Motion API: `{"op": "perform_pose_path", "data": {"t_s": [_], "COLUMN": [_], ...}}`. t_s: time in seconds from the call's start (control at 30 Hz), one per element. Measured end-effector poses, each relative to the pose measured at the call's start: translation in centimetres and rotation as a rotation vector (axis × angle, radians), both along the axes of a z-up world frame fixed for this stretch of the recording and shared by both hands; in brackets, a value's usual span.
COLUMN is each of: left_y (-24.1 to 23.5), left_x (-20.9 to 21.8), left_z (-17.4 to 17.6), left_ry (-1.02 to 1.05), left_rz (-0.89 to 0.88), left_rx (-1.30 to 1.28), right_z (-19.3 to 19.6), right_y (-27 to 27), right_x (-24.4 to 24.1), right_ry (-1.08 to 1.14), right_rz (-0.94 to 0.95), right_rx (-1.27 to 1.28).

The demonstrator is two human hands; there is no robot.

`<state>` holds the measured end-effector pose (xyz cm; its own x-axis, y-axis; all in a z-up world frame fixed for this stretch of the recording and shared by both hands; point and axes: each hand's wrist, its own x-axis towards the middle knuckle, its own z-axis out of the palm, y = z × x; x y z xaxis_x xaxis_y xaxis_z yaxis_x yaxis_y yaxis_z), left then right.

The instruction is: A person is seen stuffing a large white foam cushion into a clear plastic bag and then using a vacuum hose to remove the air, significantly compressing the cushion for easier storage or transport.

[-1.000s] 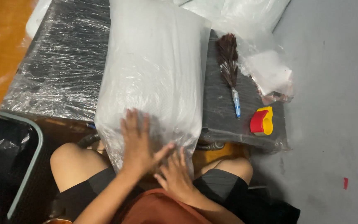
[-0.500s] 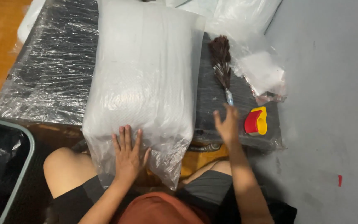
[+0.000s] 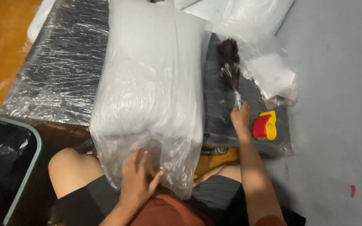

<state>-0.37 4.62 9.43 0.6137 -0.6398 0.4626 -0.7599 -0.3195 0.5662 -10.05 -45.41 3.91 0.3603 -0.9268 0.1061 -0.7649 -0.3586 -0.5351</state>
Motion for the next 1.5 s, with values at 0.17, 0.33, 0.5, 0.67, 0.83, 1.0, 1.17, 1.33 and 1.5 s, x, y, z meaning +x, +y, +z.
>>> {"op": "perform_pose_path", "data": {"t_s": [0.17, 0.33, 0.5, 0.67, 0.83, 1.0, 1.17, 1.33, 1.5], "left_y": [3.5, 3.8, 1.4, -0.5, 0.4, 1.7, 3.2, 4.0, 5.1], "left_x": [2.4, 4.7, 5.9, 6.1, 5.9, 5.6, 6.6, 8.6, 9.5], "left_z": [2.3, -0.1, -0.9, -4.1, -6.3, -1.5, -5.5, -4.4, 0.0], "left_ry": [0.078, 0.403, 0.71, 0.677, 0.513, 0.342, 0.651, 0.708, 0.328], "left_rz": [0.315, 0.498, 0.468, 0.417, 0.42, 0.465, 0.455, 0.444, 0.283], "left_rx": [0.024, 0.114, 0.092, 0.032, 0.097, 0.099, 0.098, 0.107, -0.022], "right_z": [5.5, 12.0, 13.4, 17.9, 20.1, 20.3, 14.6, 9.8, 0.6], "right_y": [5.4, 12.7, 16.6, 15.8, 19.0, 19.0, 4.3, 4.8, 0.5], "right_x": [0.2, 1.4, 0.0, 2.5, 5.7, 9.4, 11.3, 8.1, 4.3], "right_ry": [-0.203, -0.222, -0.101, -0.088, 0.016, -0.025, -0.006, -0.32, -0.176], "right_rz": [0.149, 0.326, 0.948, 0.863, 0.798, 1.098, 0.582, 0.528, 0.051], "right_rx": [-0.004, 0.089, -0.313, -0.428, -0.628, -0.68, -0.574, -0.435, -0.043]}}
